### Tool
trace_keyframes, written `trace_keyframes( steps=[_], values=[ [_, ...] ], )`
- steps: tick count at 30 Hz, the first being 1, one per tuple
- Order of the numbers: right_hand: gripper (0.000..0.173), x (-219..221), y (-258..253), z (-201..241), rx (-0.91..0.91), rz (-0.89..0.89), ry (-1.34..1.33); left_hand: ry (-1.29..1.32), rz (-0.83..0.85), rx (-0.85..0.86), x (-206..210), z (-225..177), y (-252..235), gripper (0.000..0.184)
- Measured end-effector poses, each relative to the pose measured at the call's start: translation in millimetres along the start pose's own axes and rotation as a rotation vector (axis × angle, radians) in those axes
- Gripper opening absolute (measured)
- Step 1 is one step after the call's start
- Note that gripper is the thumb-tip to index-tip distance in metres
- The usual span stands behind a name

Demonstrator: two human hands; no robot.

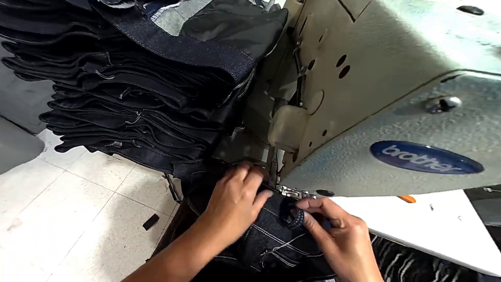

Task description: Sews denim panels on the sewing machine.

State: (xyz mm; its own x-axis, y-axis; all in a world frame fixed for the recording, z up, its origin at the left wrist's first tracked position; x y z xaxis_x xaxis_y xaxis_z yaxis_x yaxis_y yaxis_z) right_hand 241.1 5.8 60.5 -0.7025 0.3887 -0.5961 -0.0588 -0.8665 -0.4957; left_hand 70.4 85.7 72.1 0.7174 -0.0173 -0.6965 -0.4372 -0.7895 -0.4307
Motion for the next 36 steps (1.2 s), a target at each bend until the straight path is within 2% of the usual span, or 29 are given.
trace_keyframes(
  steps=[1, 3, 4, 5, 7, 10, 15, 19, 21, 22, 23, 25, 26, 27, 29, 31, 33, 35, 36],
  values=[
    [0.013, -2, -1, 0, -0.017, -0.027, 0.051, 0.132, 0.125, -0.081, 4, -5, 7, 0.026],
    [0.011, -5, -3, 4, -0.068, -0.078, 0.155, 0.491, 0.474, -0.260, 24, -14, 24, 0.028],
    [0.010, -6, -4, 4, -0.086, -0.086, 0.176, 0.635, 0.590, -0.348, 35, -16, 31, 0.028],
    [0.010, -6, -5, 4, -0.098, -0.085, 0.177, 0.738, 0.621, -0.422, 42, -15, 36, 0.025],
    [0.010, -4, -5, 5, -0.120, -0.086, 0.160, 0.877, 0.543, -0.513, 49, -9, 40, 0.017],
    [0.009, -3, -1, 8, -0.163, -0.139, 0.173, 0.927, 0.402, -0.507, 50, -6, 43, 0.016],
    [0.007, 1, 5, 17, -0.250, -0.189, 0.270, 0.910, 0.354, -0.492, 51, -4, 44, 0.020],
    [0.023, 10, 7, 31, -0.326, -0.003, 0.413, 0.926, 0.310, -0.576, 51, -3, 46, 0.009],
    [0.030, 9, 8, 26, -0.285, 0.063, 0.405, 0.914, 0.301, -0.629, 51, -1, 48, 0.017],
    [0.032, 8, 9, 21, -0.265, 0.065, 0.377, 0.850, 0.290, -0.563, 50, -1, 48, 0.022],
    [0.034, 7, 10, 15, -0.256, 0.049, 0.353, 0.717, 0.247, -0.420, 45, -4, 45, 0.025],
    [0.035, 5, 11, 8, -0.253, 0.015, 0.340, 0.294, 0.013, 0.005, 25, -14, 43, 0.029],
    [0.036, 5, 11, 7, -0.255, 0.004, 0.351, 0.106, -0.116, 0.216, 16, -21, 45, 0.026],
    [0.036, 4, 10, 6, -0.263, -0.004, 0.370, -0.001, -0.176, 0.391, 12, -27, 46, 0.021],
    [0.037, 3, 11, 4, -0.279, -0.022, 0.377, -0.111, -0.131, 0.629, 15, -34, 44, 0.020],
    [0.035, 3, 15, -10, -0.216, 0.007, 0.242, -0.082, -0.046, 0.721, 25, -32, 41, 0.025],
    [0.026, 0, 24, -33, -0.064, 0.021, 0.050, -0.034, 0.018, 0.714, 30, -29, 39, 0.028],
    [0.039, -6, 32, -54, 0.085, -0.039, 0.033, -0.022, 0.030, 0.669, 30, -27, 37, 0.029],
    [0.040, -9, 33, -60, 0.132, -0.068, 0.030, -0.025, 0.032, 0.642, 30, -26, 37, 0.029]
  ],
)
Point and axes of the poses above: each hand's wrist, its own y-axis away from the middle knuckle, its own x-axis out of the palm, z = x × y, the point moved 9 cm from there along -y, towards the middle knuckle, and after that the axes turned 5 degrees about -x, right-handed, at the moved point
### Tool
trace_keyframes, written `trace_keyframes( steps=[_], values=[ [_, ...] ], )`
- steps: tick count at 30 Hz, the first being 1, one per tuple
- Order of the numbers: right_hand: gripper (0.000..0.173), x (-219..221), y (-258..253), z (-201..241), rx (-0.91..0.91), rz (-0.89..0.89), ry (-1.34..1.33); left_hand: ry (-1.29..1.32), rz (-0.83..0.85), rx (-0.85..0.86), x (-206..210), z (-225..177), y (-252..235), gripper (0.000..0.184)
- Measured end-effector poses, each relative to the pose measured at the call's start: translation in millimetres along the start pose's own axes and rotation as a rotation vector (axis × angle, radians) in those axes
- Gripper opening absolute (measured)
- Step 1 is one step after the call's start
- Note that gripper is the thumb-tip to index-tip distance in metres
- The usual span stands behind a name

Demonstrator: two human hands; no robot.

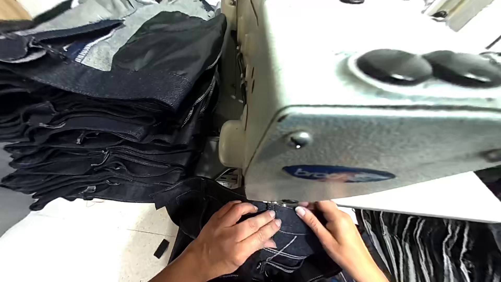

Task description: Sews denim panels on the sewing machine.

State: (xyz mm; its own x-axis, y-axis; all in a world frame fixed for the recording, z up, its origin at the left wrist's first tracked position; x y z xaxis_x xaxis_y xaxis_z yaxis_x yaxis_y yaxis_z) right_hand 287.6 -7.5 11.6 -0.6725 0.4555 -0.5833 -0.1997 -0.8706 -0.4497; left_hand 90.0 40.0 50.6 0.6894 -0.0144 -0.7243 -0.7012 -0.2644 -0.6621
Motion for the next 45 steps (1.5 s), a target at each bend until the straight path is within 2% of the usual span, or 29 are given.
trace_keyframes(
  steps=[4, 8, 21, 26, 30, 34, 40, 45],
  values=[
    [0.037, -12, -22, 6, -0.071, -0.118, 0.063, -0.095, -0.012, -0.079, 0, -2, -8, 0.029],
    [0.039, -12, -33, 11, -0.139, -0.097, 0.067, -0.126, -0.036, -0.114, -2, -4, -9, 0.028],
    [0.038, -11, -27, 13, -0.136, -0.102, 0.063, -0.058, -0.059, -0.159, -3, 0, -4, 0.026],
    [0.042, -12, -29, 15, -0.164, -0.085, 0.119, 0.186, -0.042, -0.233, -22, 21, -5, 0.023],
    [0.044, -11, -30, 17, -0.176, -0.050, 0.162, 0.089, -0.100, -0.392, -45, 51, -2, 0.024],
    [0.041, -12, -29, 18, -0.164, -0.050, 0.189, 0.093, -0.110, -0.489, -48, 70, 4, 0.021],
    [0.038, -6, -28, 27, -0.191, -0.024, 0.218, 0.045, -0.041, -0.526, -34, 66, 2, 0.026],
    [0.042, 2, -27, 29, -0.191, -0.009, 0.237, 0.072, 0.141, -0.644, -8, 65, -2, 0.046]
  ],
)
Point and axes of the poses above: each hand's wrist, its own y-axis away from the middle knuckle, its own x-axis out of the palm, z = x × y, the point moved 9 cm from there along -y, towards the middle knuckle, and after that the axes turned 5 degrees about -x, right-handed, at the moved point
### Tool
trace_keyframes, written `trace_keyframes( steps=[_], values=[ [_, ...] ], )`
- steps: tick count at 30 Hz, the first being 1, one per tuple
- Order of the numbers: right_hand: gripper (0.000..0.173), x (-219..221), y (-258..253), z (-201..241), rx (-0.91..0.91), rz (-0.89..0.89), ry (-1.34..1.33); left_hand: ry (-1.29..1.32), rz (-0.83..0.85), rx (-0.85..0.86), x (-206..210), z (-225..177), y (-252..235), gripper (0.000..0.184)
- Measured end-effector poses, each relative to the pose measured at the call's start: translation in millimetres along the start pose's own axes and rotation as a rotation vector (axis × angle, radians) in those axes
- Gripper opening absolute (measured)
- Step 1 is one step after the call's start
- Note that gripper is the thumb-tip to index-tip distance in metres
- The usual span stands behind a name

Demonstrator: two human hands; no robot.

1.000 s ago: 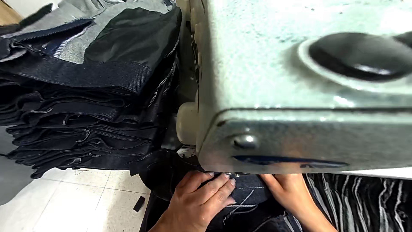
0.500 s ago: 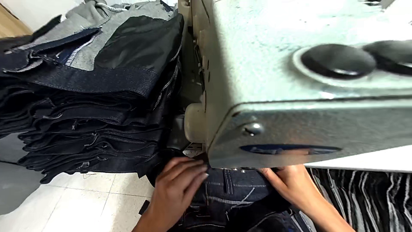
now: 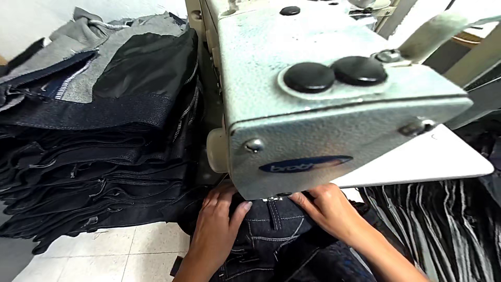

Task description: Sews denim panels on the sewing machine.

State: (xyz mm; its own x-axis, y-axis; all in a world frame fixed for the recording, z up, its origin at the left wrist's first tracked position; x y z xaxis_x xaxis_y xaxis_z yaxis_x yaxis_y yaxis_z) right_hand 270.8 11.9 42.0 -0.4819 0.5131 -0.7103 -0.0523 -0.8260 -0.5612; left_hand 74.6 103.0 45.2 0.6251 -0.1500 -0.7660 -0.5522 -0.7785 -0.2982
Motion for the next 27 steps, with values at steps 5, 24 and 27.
trace_keyframes(
  steps=[5, 24, 27],
  values=[
    [0.049, 10, 4, 0, 0.007, 0.002, -0.005, 0.096, 0.233, -0.212, 26, -1, -5, 0.057],
    [0.021, 6, -27, -12, 0.109, -0.105, -0.020, 0.106, 0.123, 0.056, 20, -5, -41, 0.015],
    [0.019, 0, -31, -11, 0.154, -0.088, -0.027, 0.099, 0.108, 0.043, 19, -7, -43, 0.013]
  ],
)
Point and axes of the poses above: each hand's wrist, its own y-axis away from the middle knuckle, its own x-axis out of the palm, z = x × y, the point moved 9 cm from there along -y, towards the middle knuckle, and after that the axes turned 5 degrees about -x, right-handed, at the moved point
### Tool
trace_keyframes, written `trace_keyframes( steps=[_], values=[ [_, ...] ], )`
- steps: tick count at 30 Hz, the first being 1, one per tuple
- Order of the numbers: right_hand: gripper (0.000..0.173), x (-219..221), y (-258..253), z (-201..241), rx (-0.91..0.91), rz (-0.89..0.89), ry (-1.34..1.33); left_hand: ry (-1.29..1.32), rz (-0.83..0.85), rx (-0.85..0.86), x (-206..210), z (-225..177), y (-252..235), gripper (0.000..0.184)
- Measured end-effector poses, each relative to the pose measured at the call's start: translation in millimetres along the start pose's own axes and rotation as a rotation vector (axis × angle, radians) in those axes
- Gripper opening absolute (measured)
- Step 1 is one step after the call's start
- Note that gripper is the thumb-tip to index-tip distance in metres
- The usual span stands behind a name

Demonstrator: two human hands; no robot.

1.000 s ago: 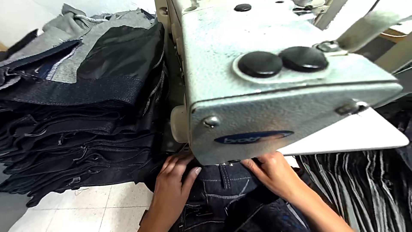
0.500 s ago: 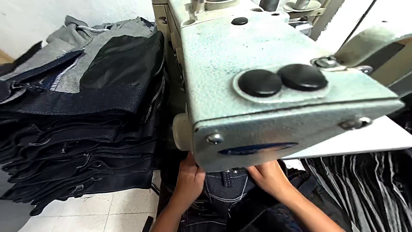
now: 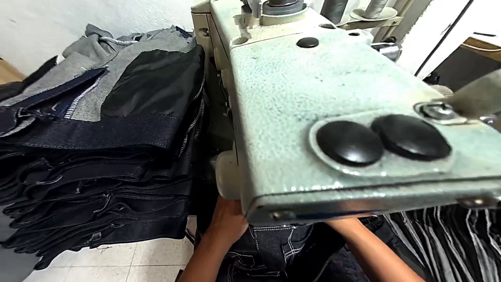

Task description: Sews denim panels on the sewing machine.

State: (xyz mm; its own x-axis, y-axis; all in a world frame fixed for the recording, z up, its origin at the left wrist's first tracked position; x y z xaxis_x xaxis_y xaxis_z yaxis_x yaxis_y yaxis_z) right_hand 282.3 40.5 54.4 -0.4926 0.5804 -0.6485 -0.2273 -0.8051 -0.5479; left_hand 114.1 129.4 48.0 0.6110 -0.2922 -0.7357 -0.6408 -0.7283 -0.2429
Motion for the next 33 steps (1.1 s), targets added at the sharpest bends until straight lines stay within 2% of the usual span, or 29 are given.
trace_keyframes(
  steps=[3, 5, 9, 11, 15, 17, 18, 19, 20, 23, 26, 28, 31, 33],
  values=[
    [0.023, 2, 0, 0, 0.003, 0.024, -0.003, -0.021, -0.066, 0.073, -4, -4, 3, 0.011],
    [0.026, 9, 0, -5, 0.001, 0.060, -0.006, -0.017, -0.054, 0.058, -4, -4, 6, 0.012],
    [0.030, 29, -4, -20, 0.140, 0.269, -0.081, 0.091, -0.027, 0.024, 0, 5, 4, 0.015],
    [0.031, 27, -5, -17, 0.148, 0.277, -0.075, 0.116, -0.046, 0.043, -1, 4, 4, 0.015],
    [0.023, -14, -19, 35, 0.234, 0.301, -0.052, 0.084, -0.059, 0.102, -6, -2, 6, 0.016],
    [0.024, -22, -19, 40, 0.257, 0.337, -0.021, 0.029, 0.108, -0.041, -10, -10, 4, 0.022],
    [0.024, -22, -16, 33, 0.222, 0.325, -0.009, 0.012, 0.248, -0.197, -13, -15, 4, 0.025],
    [0.024, -19, -11, 19, 0.139, 0.270, 0.009, -0.003, 0.283, -0.231, -13, -14, 4, 0.026],
    [0.026, -11, -4, -4, 0.054, 0.216, 0.022, -0.041, 0.232, -0.170, -10, -7, 4, 0.025],
    [0.032, -11, 12, -43, 0.019, 0.180, 0.025, -0.048, 0.185, -0.106, 0, 12, 6, 0.027],
    [0.035, -26, 33, -56, 0.038, 0.152, 0.078, -0.053, 0.040, 0.048, -5, 12, 7, 0.022],
    [0.040, -29, 45, -66, 0.062, 0.134, 0.116, -0.036, -0.028, 0.081, -11, 5, 10, 0.019],
    [0.051, -27, 61, -79, 0.155, 0.146, 0.056, -0.038, -0.017, 0.063, -11, 1, 12, 0.021],
    [0.057, -24, 72, -89, 0.250, 0.187, -0.018, -0.010, 0.022, -0.009, -9, 2, 11, 0.024]
  ],
)
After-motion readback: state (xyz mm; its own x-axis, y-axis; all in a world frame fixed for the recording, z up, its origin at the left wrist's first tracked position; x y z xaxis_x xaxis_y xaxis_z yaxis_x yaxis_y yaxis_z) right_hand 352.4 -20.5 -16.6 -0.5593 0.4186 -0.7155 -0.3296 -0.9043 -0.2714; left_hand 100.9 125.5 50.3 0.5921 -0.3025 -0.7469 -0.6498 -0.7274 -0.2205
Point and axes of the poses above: each hand's wrist, its own y-axis away from the middle knuckle, its own x-axis out of the palm, z = x × y, the point moved 9 cm from there along -y, towards the middle knuckle, and after that the axes turned 5 degrees about -x, right-handed, at the moved point
